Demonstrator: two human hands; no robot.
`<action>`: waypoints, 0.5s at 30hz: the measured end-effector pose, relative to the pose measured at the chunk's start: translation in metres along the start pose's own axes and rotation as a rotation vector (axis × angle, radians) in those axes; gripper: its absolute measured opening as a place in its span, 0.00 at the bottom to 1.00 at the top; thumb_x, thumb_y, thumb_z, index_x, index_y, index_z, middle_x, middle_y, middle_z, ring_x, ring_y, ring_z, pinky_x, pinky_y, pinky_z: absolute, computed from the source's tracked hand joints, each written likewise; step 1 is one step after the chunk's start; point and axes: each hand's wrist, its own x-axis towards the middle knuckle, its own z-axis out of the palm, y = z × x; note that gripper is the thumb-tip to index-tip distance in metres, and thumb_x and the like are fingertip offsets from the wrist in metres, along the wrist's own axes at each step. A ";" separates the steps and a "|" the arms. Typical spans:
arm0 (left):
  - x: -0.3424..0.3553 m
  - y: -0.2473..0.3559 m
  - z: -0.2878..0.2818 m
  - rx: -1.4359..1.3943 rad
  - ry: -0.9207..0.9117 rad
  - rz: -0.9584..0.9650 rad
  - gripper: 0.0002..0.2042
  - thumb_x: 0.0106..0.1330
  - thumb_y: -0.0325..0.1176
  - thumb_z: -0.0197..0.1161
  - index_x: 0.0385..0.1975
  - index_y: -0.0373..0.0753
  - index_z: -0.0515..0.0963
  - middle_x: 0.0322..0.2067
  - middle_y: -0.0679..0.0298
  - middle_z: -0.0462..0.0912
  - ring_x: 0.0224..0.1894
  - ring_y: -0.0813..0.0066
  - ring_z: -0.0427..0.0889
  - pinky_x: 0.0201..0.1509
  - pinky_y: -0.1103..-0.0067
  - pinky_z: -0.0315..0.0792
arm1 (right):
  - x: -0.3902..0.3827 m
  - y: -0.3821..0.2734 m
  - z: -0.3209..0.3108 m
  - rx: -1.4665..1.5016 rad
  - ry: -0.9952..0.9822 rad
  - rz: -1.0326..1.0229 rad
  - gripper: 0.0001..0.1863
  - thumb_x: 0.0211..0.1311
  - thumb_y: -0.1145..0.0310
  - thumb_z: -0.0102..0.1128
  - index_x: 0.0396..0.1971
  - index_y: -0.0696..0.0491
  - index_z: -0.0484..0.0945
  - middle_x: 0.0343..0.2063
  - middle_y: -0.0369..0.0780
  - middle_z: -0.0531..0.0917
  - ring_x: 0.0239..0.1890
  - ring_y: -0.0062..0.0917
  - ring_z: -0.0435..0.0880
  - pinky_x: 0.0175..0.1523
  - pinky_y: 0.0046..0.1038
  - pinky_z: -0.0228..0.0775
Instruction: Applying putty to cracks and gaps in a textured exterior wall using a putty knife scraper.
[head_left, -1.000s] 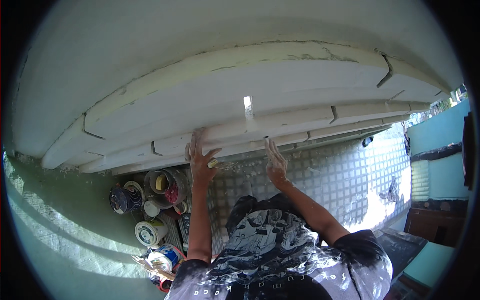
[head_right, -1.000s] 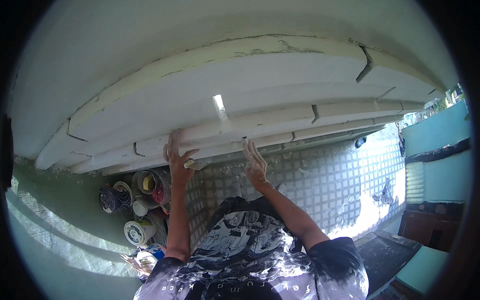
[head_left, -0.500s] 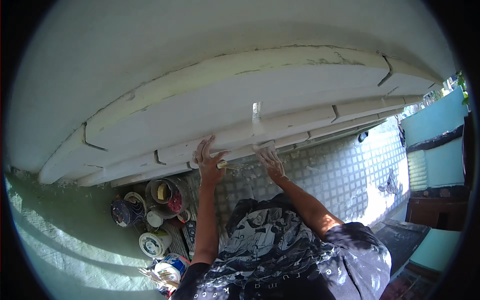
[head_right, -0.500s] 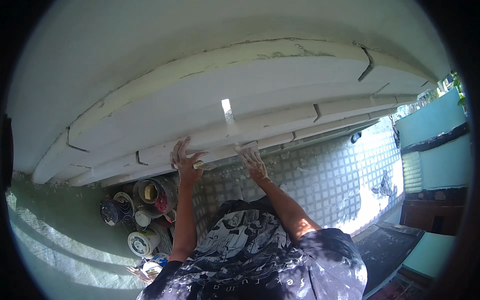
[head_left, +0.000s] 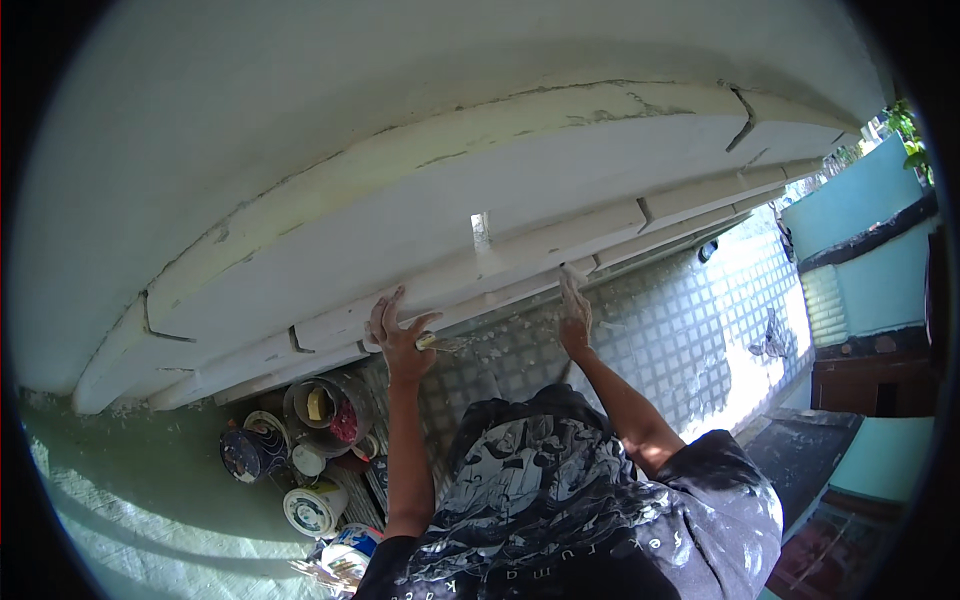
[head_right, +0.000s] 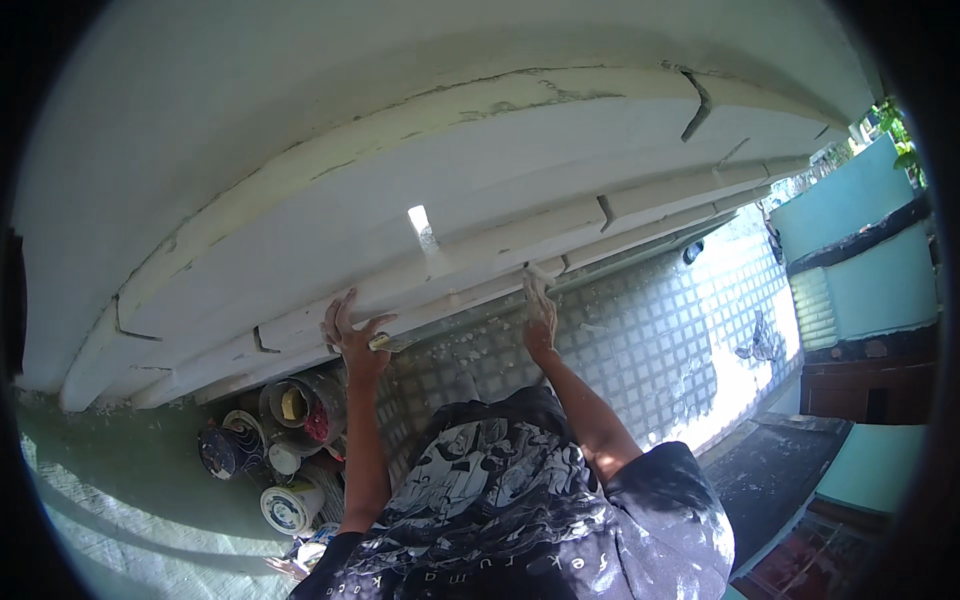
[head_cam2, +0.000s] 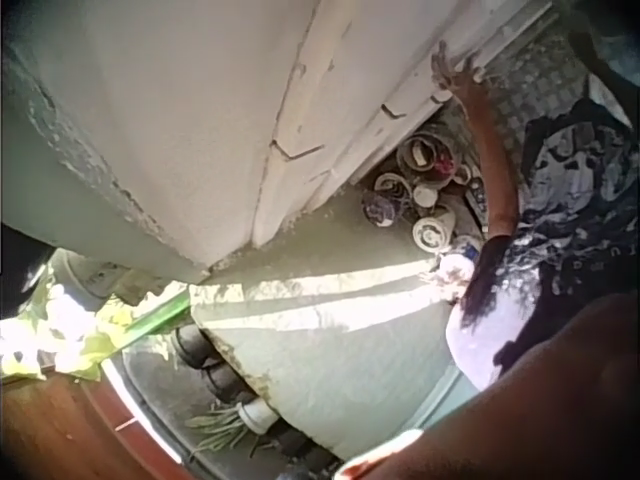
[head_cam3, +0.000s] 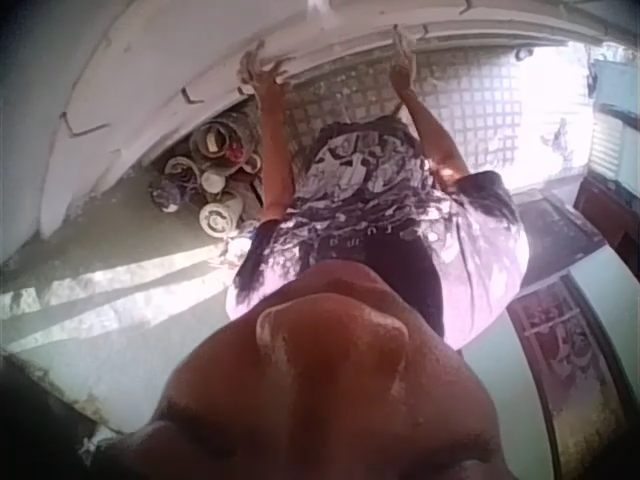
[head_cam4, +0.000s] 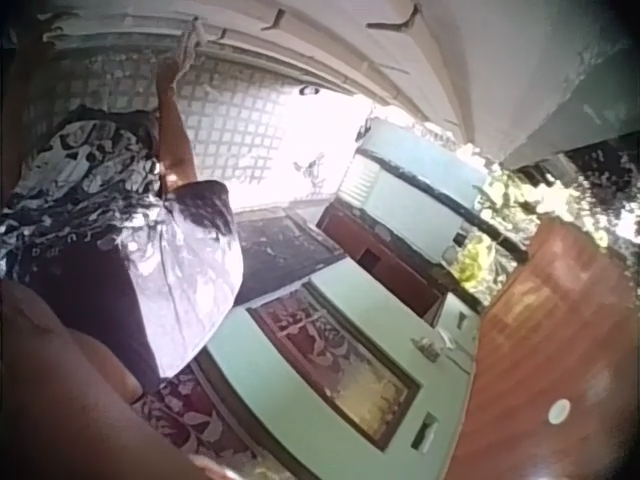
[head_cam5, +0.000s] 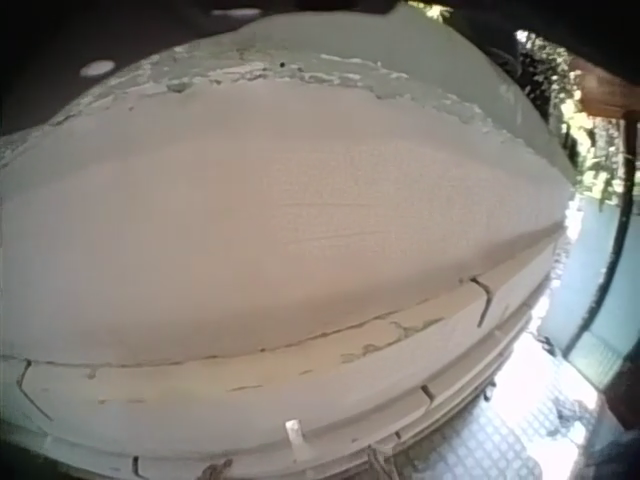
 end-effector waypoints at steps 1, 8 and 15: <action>0.001 0.001 0.000 0.017 -0.013 -0.010 0.20 0.32 0.34 0.58 0.30 0.61 0.84 0.59 0.70 0.63 0.64 0.62 0.52 0.66 0.62 0.42 | 0.005 0.003 0.008 -0.011 -0.032 -0.019 0.24 0.52 0.76 0.51 0.53 0.52 0.74 0.55 0.45 0.73 0.55 0.38 0.73 0.56 0.33 0.63; 0.004 0.010 -0.002 0.135 -0.024 0.032 0.10 0.47 0.41 0.60 0.31 0.58 0.84 0.61 0.68 0.59 0.63 0.58 0.52 0.65 0.60 0.46 | -0.005 -0.031 0.034 0.513 -0.721 0.125 0.18 0.63 0.62 0.50 0.50 0.53 0.74 0.45 0.50 0.78 0.48 0.36 0.77 0.53 0.34 0.65; 0.008 0.019 -0.004 0.138 -0.039 0.030 0.08 0.53 0.38 0.56 0.29 0.57 0.83 0.62 0.66 0.58 0.65 0.55 0.49 0.65 0.53 0.41 | -0.036 -0.023 -0.009 0.309 -0.731 0.322 0.21 0.61 0.64 0.52 0.54 0.51 0.70 0.49 0.48 0.76 0.54 0.43 0.70 0.59 0.39 0.60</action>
